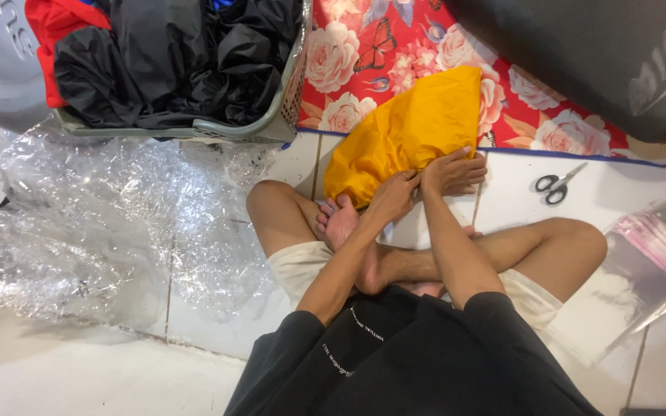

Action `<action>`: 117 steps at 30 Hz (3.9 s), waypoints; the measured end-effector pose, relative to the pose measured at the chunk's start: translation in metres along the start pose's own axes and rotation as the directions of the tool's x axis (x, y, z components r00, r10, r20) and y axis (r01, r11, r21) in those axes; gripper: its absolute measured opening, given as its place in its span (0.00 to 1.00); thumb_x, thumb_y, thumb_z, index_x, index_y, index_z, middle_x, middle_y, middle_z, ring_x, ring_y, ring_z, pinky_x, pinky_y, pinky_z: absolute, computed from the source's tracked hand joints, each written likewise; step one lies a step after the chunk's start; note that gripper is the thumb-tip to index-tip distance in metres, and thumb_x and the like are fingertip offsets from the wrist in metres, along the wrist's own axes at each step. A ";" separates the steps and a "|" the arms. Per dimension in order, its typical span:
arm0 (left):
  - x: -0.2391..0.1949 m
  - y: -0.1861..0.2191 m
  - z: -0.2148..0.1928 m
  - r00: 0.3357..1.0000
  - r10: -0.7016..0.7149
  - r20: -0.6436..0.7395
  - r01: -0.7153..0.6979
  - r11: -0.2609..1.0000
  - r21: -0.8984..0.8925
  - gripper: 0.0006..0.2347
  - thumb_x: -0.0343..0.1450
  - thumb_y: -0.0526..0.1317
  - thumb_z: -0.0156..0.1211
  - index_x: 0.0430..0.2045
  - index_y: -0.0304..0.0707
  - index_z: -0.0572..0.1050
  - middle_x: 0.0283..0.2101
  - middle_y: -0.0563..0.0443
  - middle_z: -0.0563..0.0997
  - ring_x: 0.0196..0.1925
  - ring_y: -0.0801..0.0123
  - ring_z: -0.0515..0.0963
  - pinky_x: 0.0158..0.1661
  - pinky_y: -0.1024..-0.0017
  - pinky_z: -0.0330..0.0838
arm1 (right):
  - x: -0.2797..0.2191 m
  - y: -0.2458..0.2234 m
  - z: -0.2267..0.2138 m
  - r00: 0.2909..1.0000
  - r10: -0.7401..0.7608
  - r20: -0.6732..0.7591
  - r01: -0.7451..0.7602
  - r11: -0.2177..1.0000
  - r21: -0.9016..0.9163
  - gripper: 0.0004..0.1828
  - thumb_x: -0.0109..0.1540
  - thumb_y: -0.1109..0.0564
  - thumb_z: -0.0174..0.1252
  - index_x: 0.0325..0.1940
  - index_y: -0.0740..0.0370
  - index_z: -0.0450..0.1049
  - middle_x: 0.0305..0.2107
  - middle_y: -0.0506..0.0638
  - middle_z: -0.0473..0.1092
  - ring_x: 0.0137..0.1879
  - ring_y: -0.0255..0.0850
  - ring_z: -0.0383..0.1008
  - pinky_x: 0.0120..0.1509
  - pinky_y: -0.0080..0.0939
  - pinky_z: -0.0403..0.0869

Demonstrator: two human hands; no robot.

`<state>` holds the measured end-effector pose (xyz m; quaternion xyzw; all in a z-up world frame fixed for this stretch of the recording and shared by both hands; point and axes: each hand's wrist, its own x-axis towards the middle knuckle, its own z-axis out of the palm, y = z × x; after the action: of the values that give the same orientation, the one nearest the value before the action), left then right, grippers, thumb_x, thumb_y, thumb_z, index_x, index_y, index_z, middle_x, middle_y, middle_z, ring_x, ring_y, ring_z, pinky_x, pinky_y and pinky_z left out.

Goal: The person sits on the floor and folds a yellow garment into a compact bundle. They then place the folded item into a clear plastic bag and seal it.

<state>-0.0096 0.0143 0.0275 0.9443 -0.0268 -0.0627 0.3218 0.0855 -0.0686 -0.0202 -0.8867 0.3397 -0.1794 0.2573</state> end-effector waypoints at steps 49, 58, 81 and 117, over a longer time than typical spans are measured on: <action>0.212 -0.057 -0.008 0.750 0.600 0.278 -0.658 0.719 0.225 0.24 0.81 0.58 0.35 0.73 0.56 0.57 0.77 0.55 0.55 0.80 0.67 0.47 0.75 0.62 0.35 | 0.000 -0.010 -0.009 0.998 -0.009 0.062 0.010 1.000 -0.018 0.18 0.71 0.39 0.41 0.54 0.54 0.61 0.43 0.49 0.60 0.53 0.51 0.62 0.57 0.51 0.57; 0.232 -0.063 -0.037 0.805 0.547 0.231 -0.591 0.773 0.231 0.30 0.77 0.65 0.42 0.73 0.56 0.57 0.77 0.59 0.54 0.79 0.73 0.50 0.75 0.64 0.35 | 0.000 -0.009 -0.008 0.995 -0.009 0.101 0.017 0.997 -0.081 0.22 0.68 0.37 0.48 0.56 0.53 0.61 0.44 0.51 0.61 0.53 0.51 0.63 0.56 0.53 0.57; 0.014 -0.027 -0.090 0.884 -0.380 -0.271 0.428 0.892 0.145 0.26 0.74 0.54 0.51 0.68 0.47 0.64 0.72 0.45 0.61 0.75 0.51 0.59 0.61 0.36 0.61 | 0.003 -0.011 -0.015 0.992 -0.050 0.118 0.061 0.993 -0.098 0.20 0.69 0.38 0.44 0.55 0.53 0.60 0.44 0.49 0.60 0.55 0.50 0.63 0.56 0.54 0.58; -0.071 -0.082 -0.111 0.729 -0.677 -0.102 0.491 0.620 -0.612 0.45 0.56 0.42 0.81 0.65 0.45 0.54 0.56 0.27 0.72 0.63 0.33 0.73 0.57 0.49 0.72 | 0.030 0.024 -0.073 0.667 -0.382 0.639 0.400 0.908 0.125 0.51 0.56 0.33 0.70 0.65 0.65 0.51 0.52 0.64 0.55 0.63 0.66 0.56 0.66 0.69 0.59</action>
<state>-0.0645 0.1529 0.0716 0.7634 0.3583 -0.0149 0.5372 0.0584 -0.1293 0.0285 -0.9479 0.0330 0.0932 0.3029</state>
